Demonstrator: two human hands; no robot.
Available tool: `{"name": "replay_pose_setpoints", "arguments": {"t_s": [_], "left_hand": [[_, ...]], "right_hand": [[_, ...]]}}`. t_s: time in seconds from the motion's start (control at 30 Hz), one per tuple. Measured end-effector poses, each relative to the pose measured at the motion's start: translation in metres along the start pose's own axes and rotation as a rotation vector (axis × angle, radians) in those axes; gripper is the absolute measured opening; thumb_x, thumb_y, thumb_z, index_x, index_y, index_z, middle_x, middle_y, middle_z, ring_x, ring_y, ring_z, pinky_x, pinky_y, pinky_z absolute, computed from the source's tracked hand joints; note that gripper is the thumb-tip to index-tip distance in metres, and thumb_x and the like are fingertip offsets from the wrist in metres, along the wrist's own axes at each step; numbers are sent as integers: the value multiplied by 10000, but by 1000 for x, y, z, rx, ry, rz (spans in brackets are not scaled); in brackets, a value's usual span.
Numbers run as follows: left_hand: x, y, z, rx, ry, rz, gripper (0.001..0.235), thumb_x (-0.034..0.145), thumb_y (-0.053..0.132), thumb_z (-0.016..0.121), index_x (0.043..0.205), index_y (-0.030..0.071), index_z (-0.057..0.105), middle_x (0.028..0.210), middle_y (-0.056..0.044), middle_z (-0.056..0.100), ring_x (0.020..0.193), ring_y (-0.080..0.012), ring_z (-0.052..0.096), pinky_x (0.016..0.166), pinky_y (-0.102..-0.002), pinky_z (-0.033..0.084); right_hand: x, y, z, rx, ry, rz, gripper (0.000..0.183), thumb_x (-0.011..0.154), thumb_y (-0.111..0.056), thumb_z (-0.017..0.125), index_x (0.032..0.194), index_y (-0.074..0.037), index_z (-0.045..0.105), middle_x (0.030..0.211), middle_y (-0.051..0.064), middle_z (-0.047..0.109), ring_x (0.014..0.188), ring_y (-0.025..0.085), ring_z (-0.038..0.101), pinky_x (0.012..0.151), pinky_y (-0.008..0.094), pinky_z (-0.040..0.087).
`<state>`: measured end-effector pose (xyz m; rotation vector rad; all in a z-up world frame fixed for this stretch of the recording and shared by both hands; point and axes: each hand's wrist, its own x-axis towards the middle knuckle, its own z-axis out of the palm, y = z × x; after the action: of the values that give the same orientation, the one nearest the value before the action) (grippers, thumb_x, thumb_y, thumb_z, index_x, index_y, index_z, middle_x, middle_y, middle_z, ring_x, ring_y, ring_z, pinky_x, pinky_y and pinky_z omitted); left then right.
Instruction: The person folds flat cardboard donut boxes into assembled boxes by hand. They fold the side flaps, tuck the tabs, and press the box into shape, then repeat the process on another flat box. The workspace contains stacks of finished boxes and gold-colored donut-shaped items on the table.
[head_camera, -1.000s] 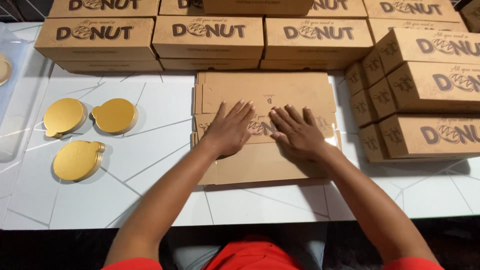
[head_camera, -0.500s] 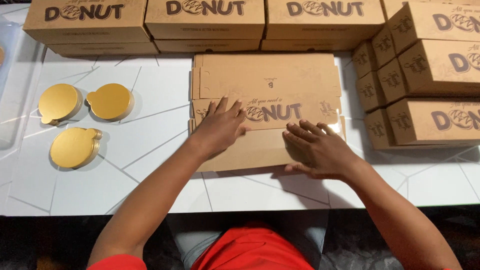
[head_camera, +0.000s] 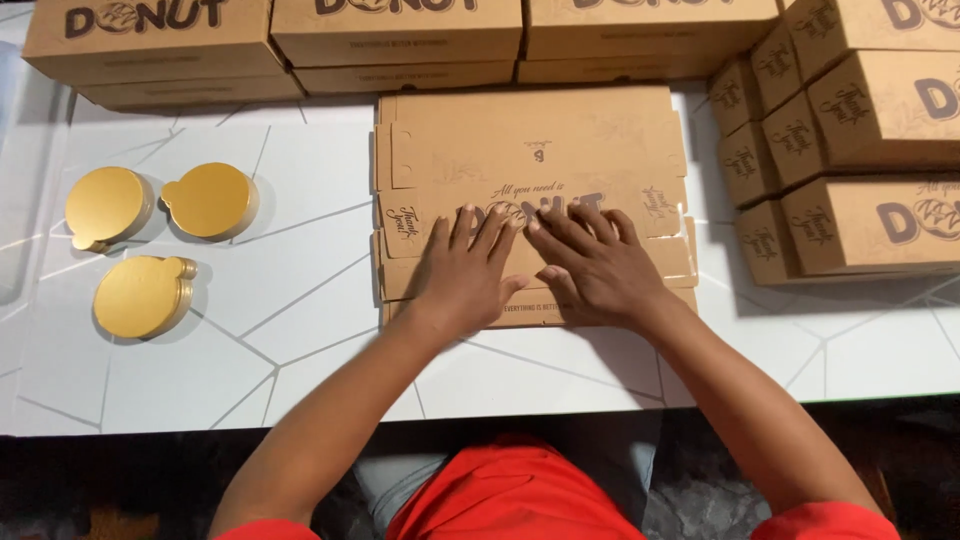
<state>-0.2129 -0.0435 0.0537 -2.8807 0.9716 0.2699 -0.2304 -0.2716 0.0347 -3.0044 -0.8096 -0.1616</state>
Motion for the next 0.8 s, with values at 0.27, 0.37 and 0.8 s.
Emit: {"name": "replay_pose_setpoints", "arguments": {"t_s": [0.27,0.37,0.8], "left_hand": [[-21,-27,8,-201,45,-140,797,1033,628,325,1632,106,265,1685,-196,221,1556,-411,146,1193,-657,60],[-22,-32,18,-190,83,-183,849,1012,662,353,1633,91,258,1687,-225,196,1562,-433,108,1181,-699,13],[-19,-58,27,-171,102,-114,955,954,749,347,1644,99,226,1706,-204,155,1578,-394,102,1230,-605,31]], "right_hand": [[-40,46,22,-6,-122,120,724,1055,-675,201,1653,-281,306,1719,-4,258,1600,251,134,1275,480,-40],[-43,50,19,-15,-188,190,766,1042,-697,212,1661,-252,284,1727,9,233,1608,274,98,1271,513,-105],[-36,52,14,22,-253,176,820,1020,-729,184,1661,-222,240,1729,-3,175,1599,234,54,1274,455,-124]]}}
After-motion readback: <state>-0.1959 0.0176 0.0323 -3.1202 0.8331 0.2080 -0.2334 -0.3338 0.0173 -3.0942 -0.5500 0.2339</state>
